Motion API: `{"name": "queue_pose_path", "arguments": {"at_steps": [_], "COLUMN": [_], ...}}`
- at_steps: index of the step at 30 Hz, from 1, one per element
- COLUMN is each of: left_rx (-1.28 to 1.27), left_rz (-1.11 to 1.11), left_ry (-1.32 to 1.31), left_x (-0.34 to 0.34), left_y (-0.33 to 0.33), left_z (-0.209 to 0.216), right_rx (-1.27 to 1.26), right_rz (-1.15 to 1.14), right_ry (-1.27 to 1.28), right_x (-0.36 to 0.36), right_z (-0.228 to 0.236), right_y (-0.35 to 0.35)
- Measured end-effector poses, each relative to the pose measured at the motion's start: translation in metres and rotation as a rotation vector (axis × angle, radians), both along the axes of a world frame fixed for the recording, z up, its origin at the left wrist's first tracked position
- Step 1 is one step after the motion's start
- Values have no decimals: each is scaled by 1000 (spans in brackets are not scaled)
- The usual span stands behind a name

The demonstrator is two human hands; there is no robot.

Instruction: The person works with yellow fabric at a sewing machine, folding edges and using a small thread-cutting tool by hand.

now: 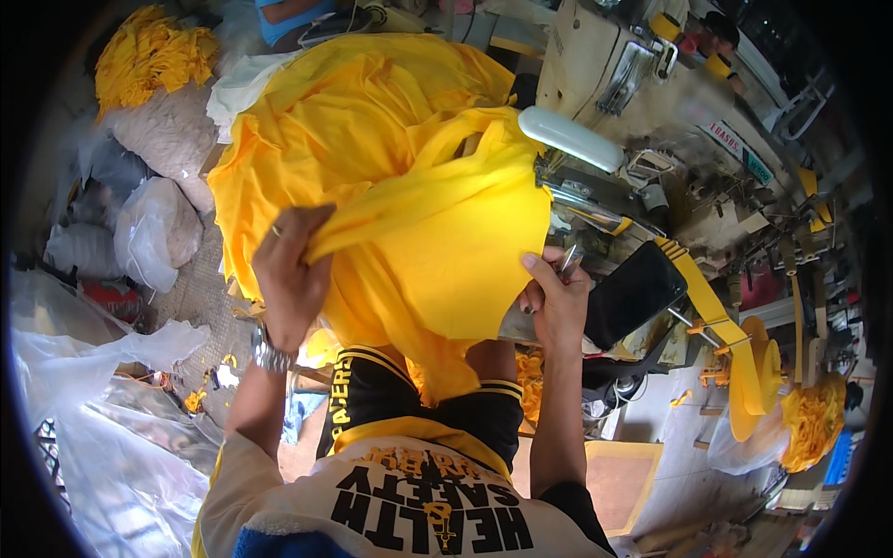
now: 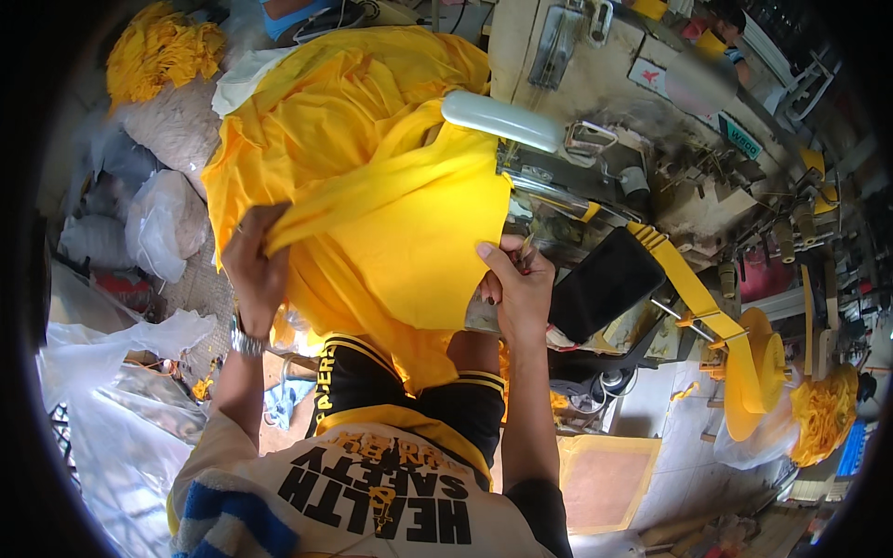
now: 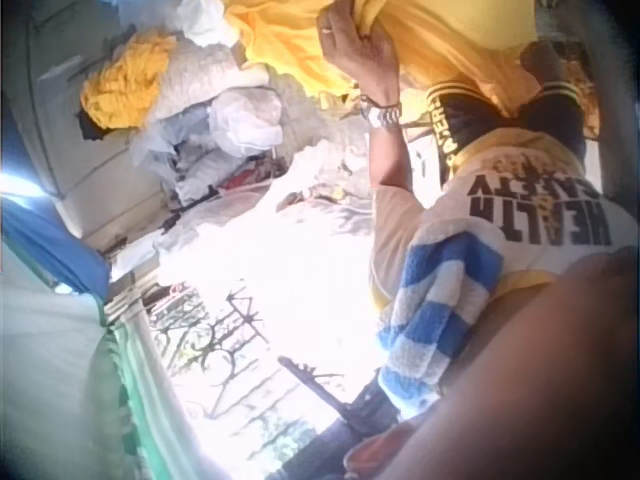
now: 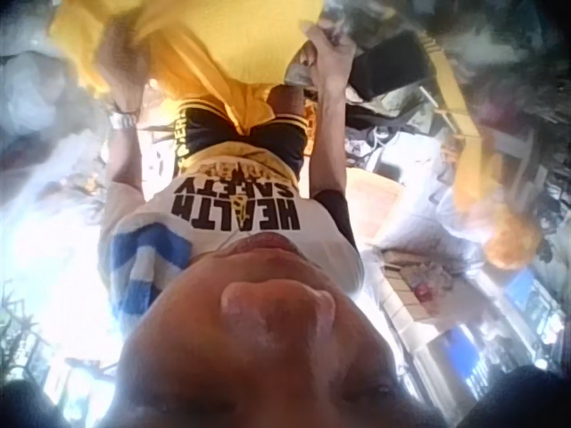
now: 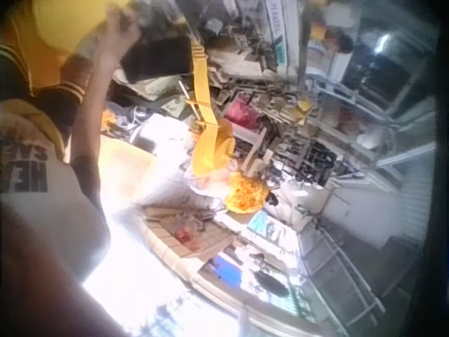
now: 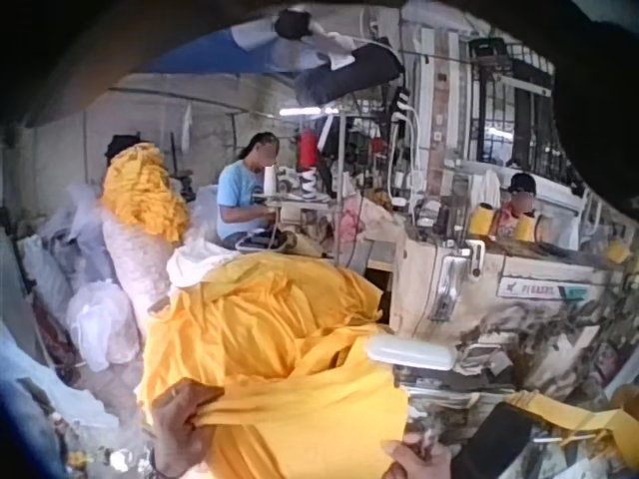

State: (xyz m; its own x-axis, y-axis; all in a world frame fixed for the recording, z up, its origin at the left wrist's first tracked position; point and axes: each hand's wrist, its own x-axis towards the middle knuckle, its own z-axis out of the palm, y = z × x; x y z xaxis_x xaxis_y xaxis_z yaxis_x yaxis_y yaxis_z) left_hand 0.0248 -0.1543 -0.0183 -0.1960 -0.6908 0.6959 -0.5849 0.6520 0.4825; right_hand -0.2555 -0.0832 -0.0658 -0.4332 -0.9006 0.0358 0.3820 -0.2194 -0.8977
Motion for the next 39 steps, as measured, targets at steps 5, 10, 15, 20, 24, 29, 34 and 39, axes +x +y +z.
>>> {"name": "queue_pose_path", "arguments": {"at_steps": [5, 10, 15, 20, 24, 29, 34, 39], "left_rx": [-243, -56, -284, -388, -499, -716, -608, -331], "left_rz": [243, 136, 123, 163, 153, 126, 255, -345], "left_ry": [-223, -335, -60, -148, -210, -273, -417, -181], "left_x": [-8, 18, 17, 18, 3, -16, -38, -104], "left_y": [-17, 11, -13, -38, -57, -103, -170, -66], "left_z": [-18, -86, -20, 40, 80, 102, 85, 2], "right_rx": [-7, 47, 17, -12, 9, 52, 51, 44], "right_rz": [-36, -63, -47, -25, -42, -56, -42, -144], "right_ry": [3, 34, 9, -12, 17, 108, 189, 276], "right_x": [5, 4, 2, 6, 6, 4, 13, 7], "right_z": [-9, -7, -10, -9, -4, -3, 2, 2], "right_y": [-2, 1, 2, 2, 5, 6, 7, 12]}}
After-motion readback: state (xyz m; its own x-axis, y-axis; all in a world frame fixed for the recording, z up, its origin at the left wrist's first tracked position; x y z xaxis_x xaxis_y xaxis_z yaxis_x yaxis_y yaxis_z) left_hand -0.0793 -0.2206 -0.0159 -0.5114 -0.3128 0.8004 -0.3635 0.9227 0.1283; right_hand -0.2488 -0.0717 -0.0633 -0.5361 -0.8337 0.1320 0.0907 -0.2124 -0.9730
